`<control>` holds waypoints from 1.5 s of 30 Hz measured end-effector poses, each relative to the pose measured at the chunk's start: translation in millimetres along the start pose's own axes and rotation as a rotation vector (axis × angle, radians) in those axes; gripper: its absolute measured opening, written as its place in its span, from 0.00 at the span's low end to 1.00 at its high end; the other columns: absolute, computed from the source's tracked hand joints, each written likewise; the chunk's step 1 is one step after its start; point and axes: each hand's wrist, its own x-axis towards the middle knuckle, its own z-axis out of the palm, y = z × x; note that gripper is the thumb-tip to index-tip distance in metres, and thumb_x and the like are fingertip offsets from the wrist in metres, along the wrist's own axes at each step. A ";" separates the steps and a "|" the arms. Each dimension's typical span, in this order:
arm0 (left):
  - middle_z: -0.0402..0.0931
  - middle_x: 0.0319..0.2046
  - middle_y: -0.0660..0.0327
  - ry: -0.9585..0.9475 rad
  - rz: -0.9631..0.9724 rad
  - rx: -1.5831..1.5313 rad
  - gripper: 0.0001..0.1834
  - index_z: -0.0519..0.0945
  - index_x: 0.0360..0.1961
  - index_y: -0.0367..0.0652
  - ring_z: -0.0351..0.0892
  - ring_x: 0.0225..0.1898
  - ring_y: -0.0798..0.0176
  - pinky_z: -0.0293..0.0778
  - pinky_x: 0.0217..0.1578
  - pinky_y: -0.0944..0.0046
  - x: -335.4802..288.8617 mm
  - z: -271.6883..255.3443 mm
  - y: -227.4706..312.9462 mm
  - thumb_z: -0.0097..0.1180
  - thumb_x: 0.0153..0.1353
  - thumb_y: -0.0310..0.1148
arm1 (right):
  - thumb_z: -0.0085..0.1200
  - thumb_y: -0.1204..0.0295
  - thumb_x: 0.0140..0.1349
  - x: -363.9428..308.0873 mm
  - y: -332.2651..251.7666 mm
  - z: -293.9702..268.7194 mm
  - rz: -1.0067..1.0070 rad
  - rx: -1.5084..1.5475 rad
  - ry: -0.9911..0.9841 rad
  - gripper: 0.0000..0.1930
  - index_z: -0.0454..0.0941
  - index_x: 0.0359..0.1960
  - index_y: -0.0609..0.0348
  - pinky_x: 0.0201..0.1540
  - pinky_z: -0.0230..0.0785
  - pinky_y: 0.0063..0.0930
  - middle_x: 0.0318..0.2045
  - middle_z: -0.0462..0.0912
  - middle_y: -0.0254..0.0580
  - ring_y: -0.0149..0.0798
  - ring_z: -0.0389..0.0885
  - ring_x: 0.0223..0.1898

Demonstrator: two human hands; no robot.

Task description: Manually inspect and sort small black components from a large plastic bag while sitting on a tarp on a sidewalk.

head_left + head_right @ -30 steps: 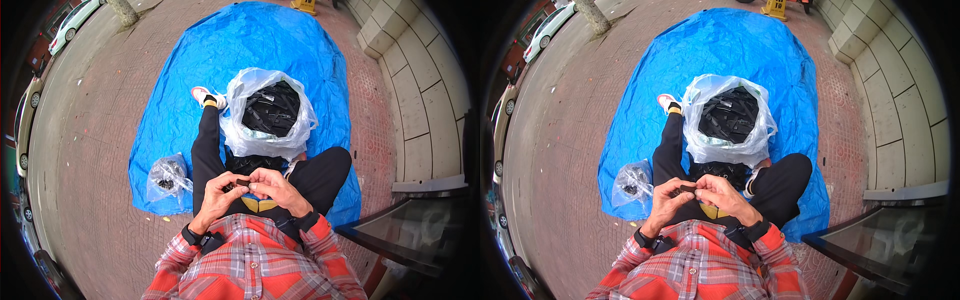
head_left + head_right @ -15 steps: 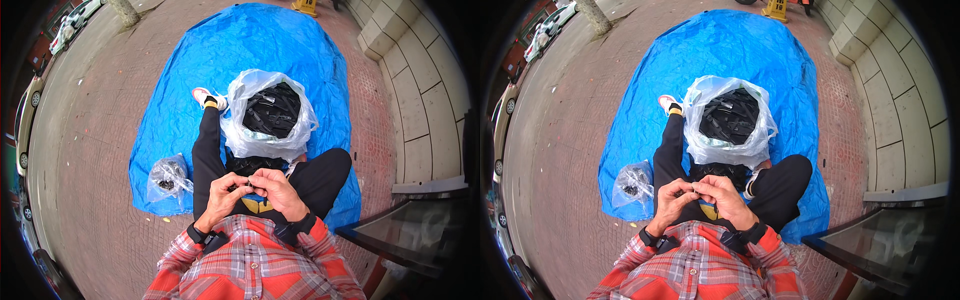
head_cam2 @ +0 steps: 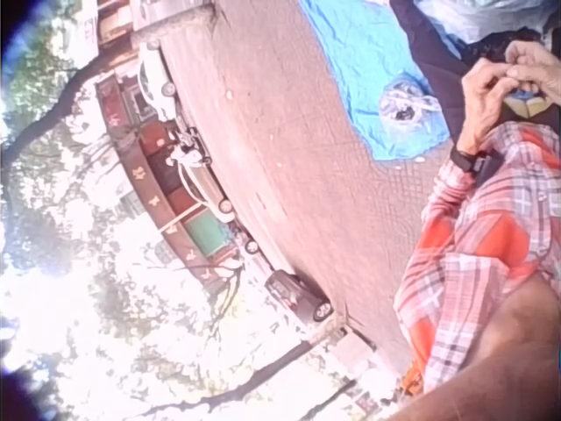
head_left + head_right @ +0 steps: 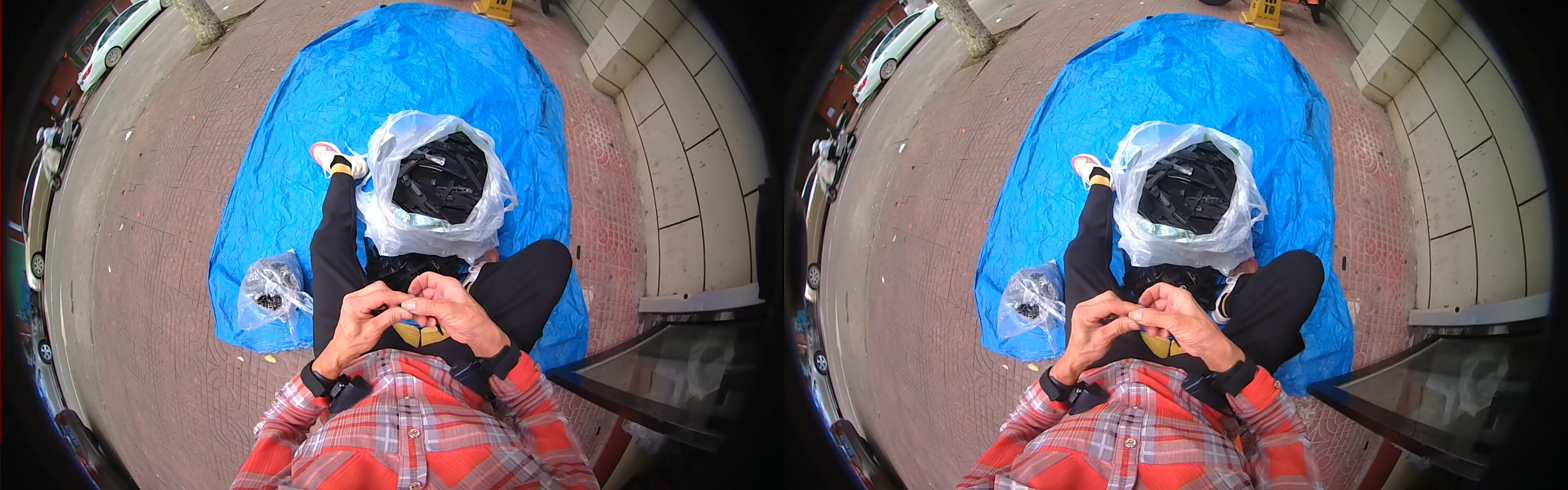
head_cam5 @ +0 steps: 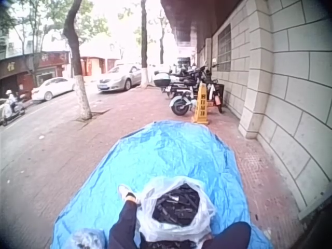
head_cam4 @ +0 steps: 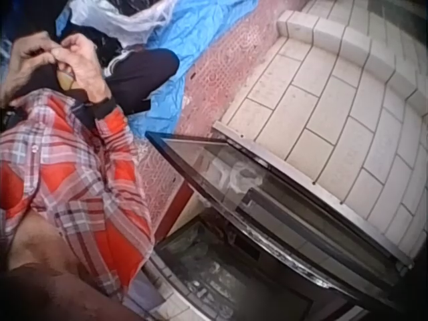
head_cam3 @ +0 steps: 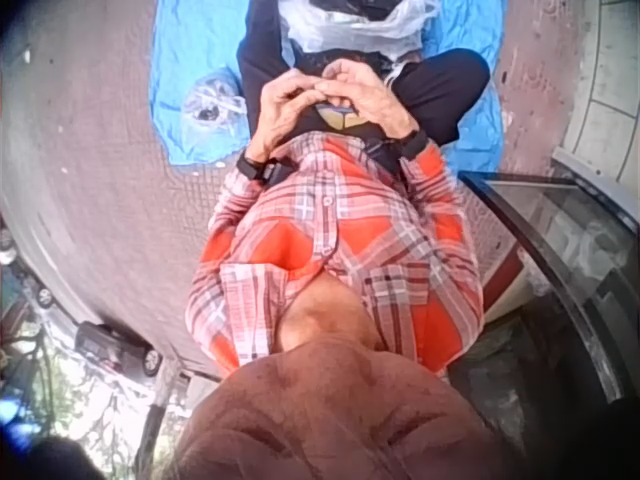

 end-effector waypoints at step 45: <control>0.77 0.35 0.51 0.100 -0.796 -1.024 0.09 0.72 0.39 0.37 0.69 0.21 0.70 0.64 0.17 0.75 6.6 -25.3 -88.8 0.40 0.62 0.25 | 0.55 0.72 0.48 173.1 -4.9 -143.1 -0.307 -1.560 0.662 0.10 0.72 0.30 0.63 0.36 0.68 0.46 0.28 0.76 0.55 0.56 0.76 0.34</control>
